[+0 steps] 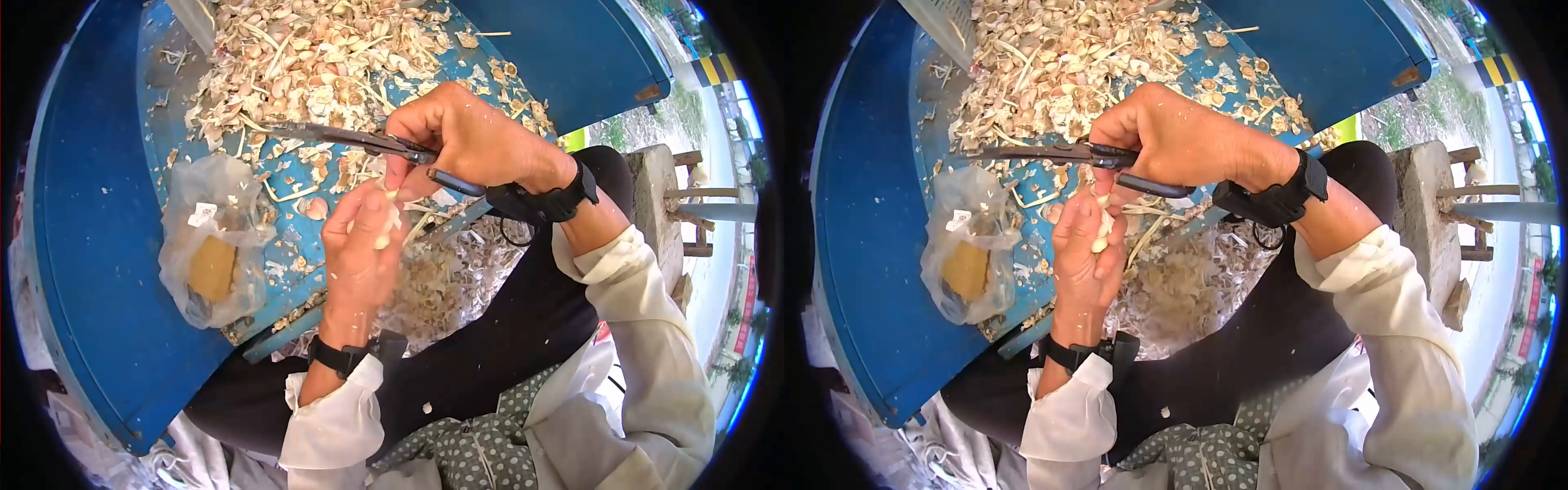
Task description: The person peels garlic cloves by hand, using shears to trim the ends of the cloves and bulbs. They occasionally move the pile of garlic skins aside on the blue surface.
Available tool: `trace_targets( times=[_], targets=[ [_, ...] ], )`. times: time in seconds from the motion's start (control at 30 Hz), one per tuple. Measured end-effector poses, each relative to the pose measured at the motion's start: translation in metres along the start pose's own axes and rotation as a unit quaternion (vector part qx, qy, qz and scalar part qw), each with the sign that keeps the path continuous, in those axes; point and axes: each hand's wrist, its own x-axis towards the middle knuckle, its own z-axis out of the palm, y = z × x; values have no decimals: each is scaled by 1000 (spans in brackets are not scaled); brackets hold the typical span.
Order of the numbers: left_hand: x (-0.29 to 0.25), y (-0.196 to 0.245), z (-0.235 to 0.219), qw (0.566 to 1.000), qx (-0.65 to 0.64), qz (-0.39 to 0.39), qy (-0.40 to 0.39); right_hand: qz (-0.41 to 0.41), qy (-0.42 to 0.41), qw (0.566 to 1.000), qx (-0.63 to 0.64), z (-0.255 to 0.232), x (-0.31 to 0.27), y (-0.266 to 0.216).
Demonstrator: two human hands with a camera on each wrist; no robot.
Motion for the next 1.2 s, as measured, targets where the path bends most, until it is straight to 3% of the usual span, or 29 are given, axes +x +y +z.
trace_targets(
  times=[0.03,0.07,0.1,0.2,0.27,0.3,0.33,0.4,0.47,0.57,0.8,0.93,1.0,1.07,1.2],
  targets=[
    [3,-3,-6,999,-41,13,-34,-1,0,1000,3,3,-1,6],
    [5,-4,-10,994,-81,27,-68,-4,19,996,83,7,-2,13],
    [6,-3,-11,991,-107,15,-75,-6,36,986,162,9,-3,18],
    [4,-1,-6,993,-91,18,-74,3,98,975,200,12,-7,21],
    [6,1,-8,989,-124,19,-78,-10,133,980,144,8,-17,14],
    [7,3,-9,983,-161,16,-82,20,123,991,-53,2,-23,3],
    [7,6,-7,984,-156,21,-83,48,110,961,-248,-2,-30,-4],
    [4,11,2,987,-156,43,-9,12,112,960,-254,5,-40,5],
    [3,15,10,988,-141,61,14,-28,124,949,-288,13,-46,15],
    [1,13,11,991,-111,66,25,19,121,923,-366,16,-45,9],
    [5,8,-6,992,-99,76,-18,66,89,929,-353,13,-44,10],
    [7,9,-8,987,-132,71,-62,0,79,967,-241,13,-46,25],
    [12,6,-6,976,-178,63,-111,-14,132,961,-242,-1,-40,30],
    [7,5,-11,972,-210,21,-106,73,240,955,-159,-36,-21,33],
    [9,6,-12,963,-219,0,-155,119,313,926,-176,-109,29,78]
  ],
)
